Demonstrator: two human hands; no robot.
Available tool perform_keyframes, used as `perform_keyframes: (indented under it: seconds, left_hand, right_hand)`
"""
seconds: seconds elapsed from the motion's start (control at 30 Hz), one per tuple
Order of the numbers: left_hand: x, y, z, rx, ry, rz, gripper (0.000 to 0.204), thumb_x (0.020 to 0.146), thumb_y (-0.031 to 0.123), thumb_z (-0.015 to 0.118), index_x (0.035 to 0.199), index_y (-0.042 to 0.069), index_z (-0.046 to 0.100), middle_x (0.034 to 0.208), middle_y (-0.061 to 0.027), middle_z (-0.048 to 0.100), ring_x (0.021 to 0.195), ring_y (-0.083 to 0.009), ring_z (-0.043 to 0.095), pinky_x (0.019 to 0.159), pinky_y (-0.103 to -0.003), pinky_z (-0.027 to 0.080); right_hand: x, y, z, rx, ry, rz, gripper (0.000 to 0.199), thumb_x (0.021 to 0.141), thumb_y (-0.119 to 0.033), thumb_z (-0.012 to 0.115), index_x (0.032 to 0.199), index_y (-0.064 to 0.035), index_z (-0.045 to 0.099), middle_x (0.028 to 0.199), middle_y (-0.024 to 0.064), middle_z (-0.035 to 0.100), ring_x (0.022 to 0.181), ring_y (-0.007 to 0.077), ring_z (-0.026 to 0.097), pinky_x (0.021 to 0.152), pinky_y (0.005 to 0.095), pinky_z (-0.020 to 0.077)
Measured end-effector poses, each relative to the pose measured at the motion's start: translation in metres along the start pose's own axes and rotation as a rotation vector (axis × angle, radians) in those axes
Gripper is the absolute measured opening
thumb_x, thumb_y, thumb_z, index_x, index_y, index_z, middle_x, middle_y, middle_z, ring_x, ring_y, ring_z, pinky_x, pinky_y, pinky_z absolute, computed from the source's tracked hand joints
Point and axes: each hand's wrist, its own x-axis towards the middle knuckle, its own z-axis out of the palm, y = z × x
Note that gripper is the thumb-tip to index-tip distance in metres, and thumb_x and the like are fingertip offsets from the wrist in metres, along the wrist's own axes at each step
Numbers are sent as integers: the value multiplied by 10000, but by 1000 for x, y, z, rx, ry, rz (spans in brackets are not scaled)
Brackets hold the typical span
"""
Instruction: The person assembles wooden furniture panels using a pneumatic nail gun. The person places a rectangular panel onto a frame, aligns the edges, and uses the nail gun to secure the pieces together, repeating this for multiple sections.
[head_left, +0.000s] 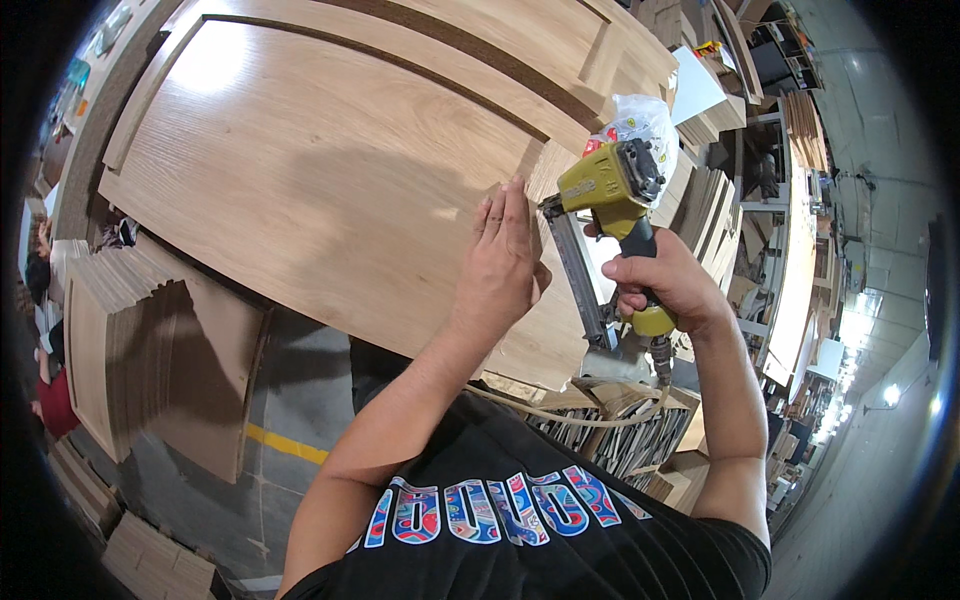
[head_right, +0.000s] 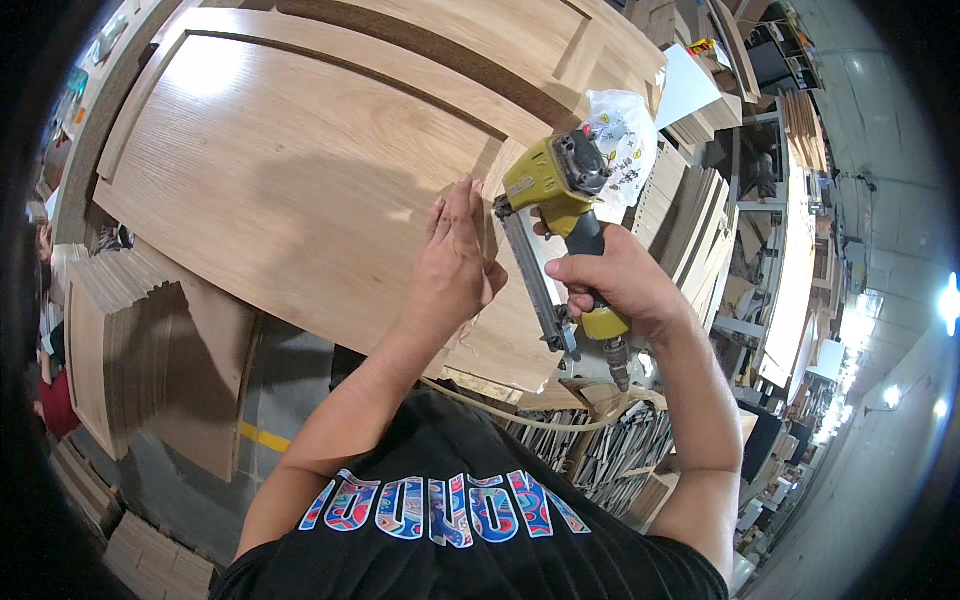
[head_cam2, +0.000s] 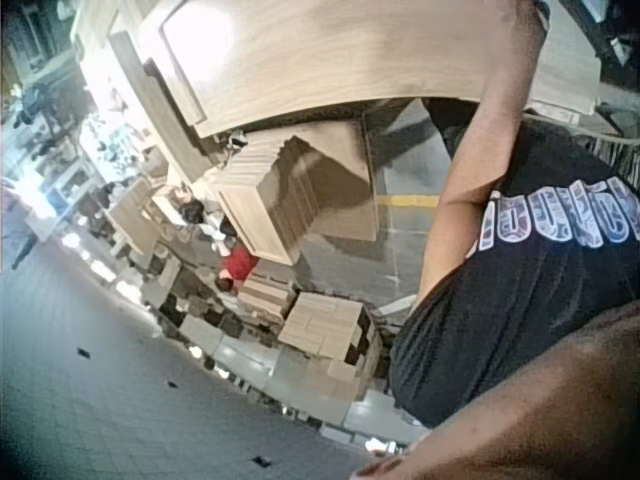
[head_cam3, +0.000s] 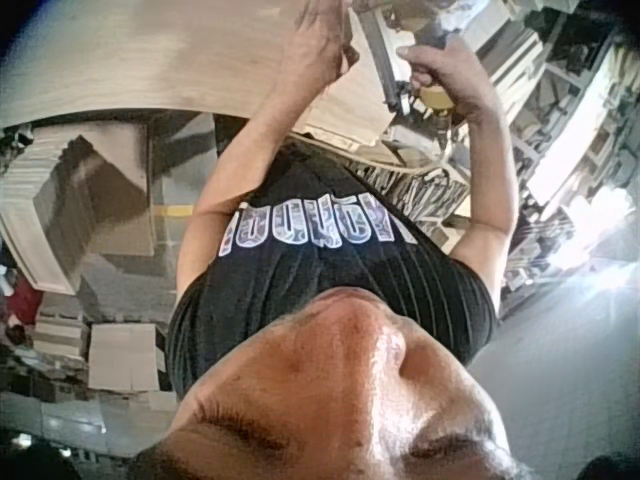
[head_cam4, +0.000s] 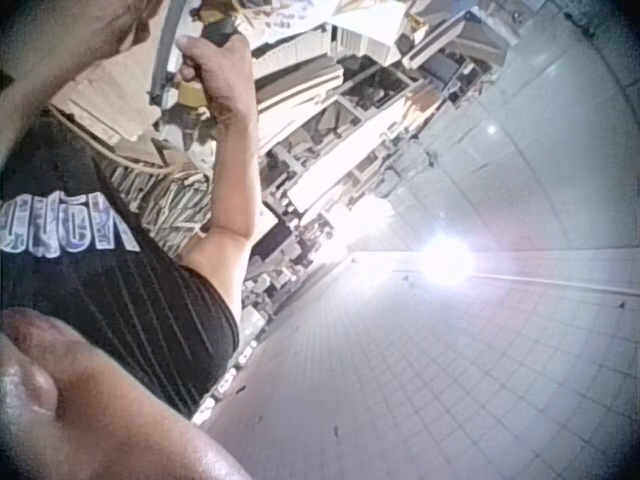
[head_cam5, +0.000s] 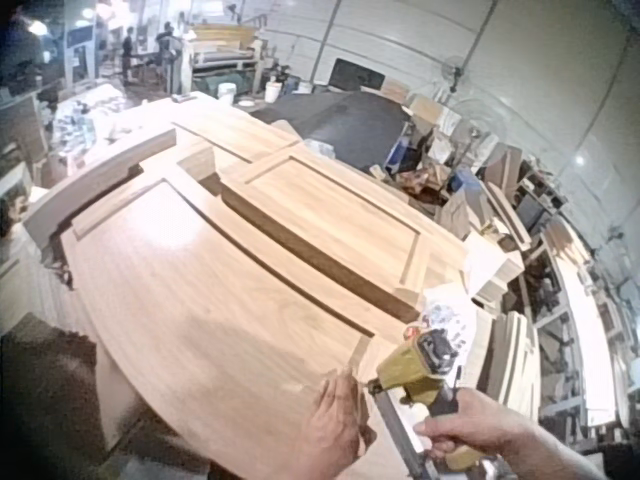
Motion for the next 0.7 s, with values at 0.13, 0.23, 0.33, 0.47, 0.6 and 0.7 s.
perform_keyframes:
  seconds: [0.13, 0.23, 0.33, 0.47, 0.6, 0.7]
  left_hand:
    - [1, 2, -4, 32, -15, -4, 1208, 826, 85, 882, 1734, -91, 105, 1771, -320, 325, 1631, -464, 429, 1383, -523, 294]
    - [1, 0, -3, 37, -14, 4, 1216, 835, 104, 884, 1736, -95, 93, 1771, -327, 323, 1626, -463, 437, 1384, -520, 293]
    - [0, 0, -1, 3, -2, -5, 1211, 836, 107, 867, 1740, -96, 88, 1758, -316, 363, 1624, -461, 440, 1387, -518, 284]
    - [-1, -1, -1, 21, 41, 1, 1175, 850, 171, 842, 1743, -95, 127, 1723, -296, 445, 1623, -461, 440, 1394, -516, 265]
    - [-44, 12, -33, 207, 3, -85, 1114, 850, 329, 868, 1716, -82, 299, 1689, -282, 507, 1609, -465, 457, 1389, -523, 266]
    - [-103, 17, -58, 272, 25, -115, 945, 819, 436, 904, 1549, -41, 539, 1673, -273, 541, 1598, -459, 476, 1375, -532, 290]
  right_hand:
    - [-2, 8, 1, -55, 1, 24, 367, 989, -126, 826, 1285, 32, 678, 678, -19, 637, 565, 86, 623, 565, 264, 508]
    - [-3, 7, 4, -64, -15, 14, 415, 988, -122, 822, 1341, 33, 671, 681, -18, 636, 564, 85, 619, 567, 261, 504]
    - [-5, 5, 8, -70, -29, -1, 454, 985, -107, 820, 1391, 20, 661, 698, -22, 621, 559, 77, 592, 571, 268, 510]
    - [-4, 1, 12, -108, -5, -4, 472, 978, -76, 815, 1414, 2, 653, 719, -30, 587, 550, 67, 548, 578, 290, 538]
    - [0, 7, 8, -147, -10, -13, 474, 970, -74, 816, 1403, 16, 646, 724, -21, 593, 550, 69, 554, 583, 292, 556]
    - [-2, 7, 10, -169, 13, -36, 489, 965, -85, 824, 1408, 23, 647, 713, -27, 583, 552, 70, 565, 584, 294, 567]
